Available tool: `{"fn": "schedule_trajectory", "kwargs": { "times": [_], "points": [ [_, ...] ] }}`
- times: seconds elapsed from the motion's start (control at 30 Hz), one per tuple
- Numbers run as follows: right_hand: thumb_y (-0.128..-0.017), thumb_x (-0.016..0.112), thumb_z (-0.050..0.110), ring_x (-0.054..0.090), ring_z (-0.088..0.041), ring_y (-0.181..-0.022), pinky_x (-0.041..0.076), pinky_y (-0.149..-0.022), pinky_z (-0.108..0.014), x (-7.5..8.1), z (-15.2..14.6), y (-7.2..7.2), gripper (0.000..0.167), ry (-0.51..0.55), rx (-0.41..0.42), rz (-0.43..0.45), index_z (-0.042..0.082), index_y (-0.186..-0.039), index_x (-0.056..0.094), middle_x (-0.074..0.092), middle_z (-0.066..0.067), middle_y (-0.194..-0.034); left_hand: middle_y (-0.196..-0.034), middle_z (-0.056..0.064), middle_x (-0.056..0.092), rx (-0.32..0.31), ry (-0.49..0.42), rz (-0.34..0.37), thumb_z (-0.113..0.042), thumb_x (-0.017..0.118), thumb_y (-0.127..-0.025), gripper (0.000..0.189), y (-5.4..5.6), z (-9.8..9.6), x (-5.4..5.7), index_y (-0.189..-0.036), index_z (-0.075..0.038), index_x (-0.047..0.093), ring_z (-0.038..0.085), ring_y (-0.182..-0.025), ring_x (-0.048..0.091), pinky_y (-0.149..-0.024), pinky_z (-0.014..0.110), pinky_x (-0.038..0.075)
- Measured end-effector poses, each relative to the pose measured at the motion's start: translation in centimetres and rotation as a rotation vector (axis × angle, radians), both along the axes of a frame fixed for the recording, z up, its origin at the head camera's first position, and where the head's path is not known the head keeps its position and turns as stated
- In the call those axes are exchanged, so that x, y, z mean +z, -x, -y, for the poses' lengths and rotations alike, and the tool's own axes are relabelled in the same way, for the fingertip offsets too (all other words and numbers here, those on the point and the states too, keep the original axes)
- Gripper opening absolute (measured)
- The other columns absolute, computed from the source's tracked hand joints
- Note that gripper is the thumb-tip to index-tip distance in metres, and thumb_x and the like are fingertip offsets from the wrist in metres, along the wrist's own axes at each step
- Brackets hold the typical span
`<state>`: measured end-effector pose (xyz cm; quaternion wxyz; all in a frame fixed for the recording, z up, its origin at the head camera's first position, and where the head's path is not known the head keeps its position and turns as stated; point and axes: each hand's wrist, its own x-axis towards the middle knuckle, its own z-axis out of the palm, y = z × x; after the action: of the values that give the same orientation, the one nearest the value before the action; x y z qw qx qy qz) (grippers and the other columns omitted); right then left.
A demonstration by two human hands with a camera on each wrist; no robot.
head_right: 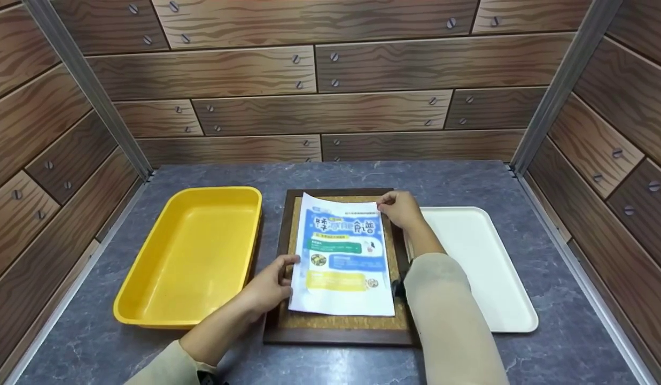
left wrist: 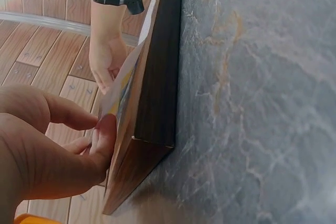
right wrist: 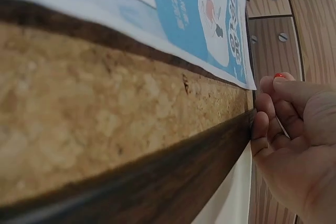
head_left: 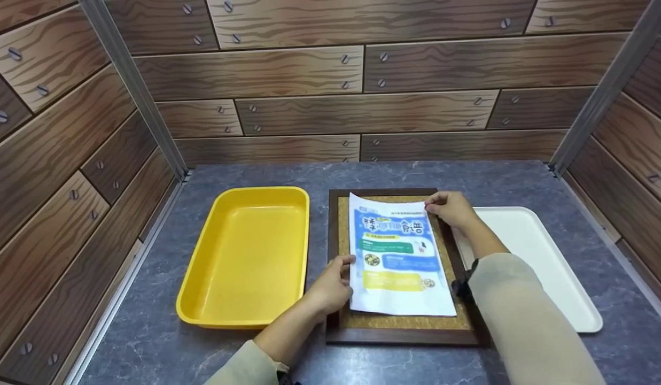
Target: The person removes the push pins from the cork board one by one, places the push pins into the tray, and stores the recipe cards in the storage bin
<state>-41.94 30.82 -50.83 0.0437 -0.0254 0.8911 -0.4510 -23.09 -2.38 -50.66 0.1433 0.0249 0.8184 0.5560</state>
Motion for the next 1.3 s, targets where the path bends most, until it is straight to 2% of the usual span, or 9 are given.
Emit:
{"fn": "schedule_trajectory", "kwargs": {
  "times": [0.3, 0.37, 0.47, 0.57, 0.67, 0.83, 0.97, 1.17, 1.3],
  "points": [
    [-0.108, 0.066, 0.013, 0.066, -0.019, -0.096, 0.057, -0.083, -0.03, 0.8, 0.0, -1.0, 0.028, 0.065, -0.005, 0.012, -0.002, -0.131, 0.072, 0.075, -0.014, -0.118, -0.161, 0.027, 0.051, -0.016, -0.092, 0.071, 0.017, 0.05, -0.09, 0.075, 0.1, 0.2, 0.5, -0.162, -0.006, 0.044, 0.023, -0.111, 0.068, -0.067, 0.025, 0.051],
    [-0.107, 0.067, 0.014, 0.066, -0.017, -0.097, 0.058, -0.085, -0.029, 1.0, 0.0, -1.2, 0.029, 0.072, -0.009, 0.016, -0.002, -0.131, 0.072, 0.076, -0.016, -0.122, -0.161, 0.026, 0.051, -0.021, -0.088, 0.07, 0.016, 0.05, -0.091, 0.075, 0.1, 0.2, 0.6, -0.162, -0.007, 0.044, 0.018, -0.094, 0.067, -0.061, 0.022, 0.046],
    [-0.107, 0.068, 0.014, 0.066, -0.012, -0.098, 0.058, -0.089, -0.029, 1.2, -0.1, -1.5, 0.031, 0.066, -0.011, 0.016, -0.002, -0.132, 0.073, 0.075, -0.019, -0.129, -0.155, 0.026, 0.055, -0.025, -0.058, 0.056, 0.016, 0.049, -0.092, 0.075, 0.0, 0.3, 0.9, -0.162, -0.009, 0.045, 0.009, -0.066, 0.052, -0.053, 0.019, 0.037],
    [-0.106, 0.069, 0.014, 0.065, -0.007, -0.1, 0.058, -0.093, -0.028, 1.3, -0.1, -1.7, 0.033, 0.048, -0.001, 0.006, -0.002, -0.134, 0.072, 0.074, -0.021, -0.135, -0.143, 0.025, 0.062, -0.029, -0.03, 0.037, 0.016, 0.049, -0.091, 0.075, -0.1, 0.4, 1.3, -0.162, -0.01, 0.046, 0.007, -0.053, 0.037, -0.049, 0.019, 0.032],
    [-0.105, 0.07, 0.012, 0.065, -0.007, -0.102, 0.057, -0.092, -0.025, 1.4, -0.2, -2.0, 0.033, 0.042, 0.006, -0.01, -0.003, -0.134, 0.072, 0.073, -0.023, -0.137, -0.132, 0.024, 0.066, -0.036, -0.017, 0.021, 0.016, 0.049, -0.091, 0.074, -0.1, 0.5, 1.6, -0.161, -0.009, 0.046, 0.007, -0.052, 0.035, -0.049, 0.02, 0.031],
    [-0.105, 0.07, 0.013, 0.065, -0.005, -0.102, 0.053, -0.085, -0.015, 1.5, -0.4, -2.4, 0.032, 0.043, 0.006, -0.032, -0.003, -0.132, 0.073, 0.074, -0.022, -0.135, -0.13, 0.025, 0.067, -0.05, -0.033, 0.023, 0.016, 0.047, -0.094, 0.072, 0.0, 0.8, 2.1, -0.162, -0.007, 0.044, 0.008, -0.054, 0.037, -0.051, 0.02, 0.032],
    [-0.105, 0.07, 0.014, 0.065, -0.005, -0.103, 0.055, -0.088, -0.018, 1.5, -0.7, -2.6, 0.032, 0.039, 0.006, -0.038, -0.002, -0.133, 0.073, 0.074, -0.021, -0.135, -0.127, 0.029, 0.065, -0.07, -0.048, 0.011, 0.016, 0.048, -0.094, 0.071, 0.0, 1.3, 2.5, -0.162, -0.007, 0.044, 0.007, -0.055, 0.037, -0.052, 0.02, 0.033],
    [-0.106, 0.07, 0.018, 0.066, -0.025, -0.122, 0.055, -0.093, -0.023, 1.7, -1.1, -3.0, 0.033, 0.028, 0.004, -0.035, 0.0, -0.134, 0.073, 0.073, -0.02, -0.14, -0.149, 0.025, 0.056, -0.071, -0.054, 0.004, 0.014, 0.051, -0.095, 0.069, 0.0, 2.1, 3.0, -0.16, -0.009, 0.047, 0.007, -0.057, 0.038, -0.053, 0.019, 0.034],
    [-0.106, 0.07, 0.02, 0.067, -0.025, -0.122, 0.053, -0.091, -0.021, 1.7, -1.5, -3.3, 0.033, 0.012, 0.006, -0.045, 0.001, -0.134, 0.074, 0.074, -0.019, -0.138, -0.157, 0.022, 0.05, -0.081, -0.067, 0.015, 0.014, 0.052, -0.095, 0.07, -0.2, 2.4, 3.3, -0.161, -0.01, 0.046, 0.009, -0.063, 0.042, -0.056, 0.019, 0.036]
  ]
}}
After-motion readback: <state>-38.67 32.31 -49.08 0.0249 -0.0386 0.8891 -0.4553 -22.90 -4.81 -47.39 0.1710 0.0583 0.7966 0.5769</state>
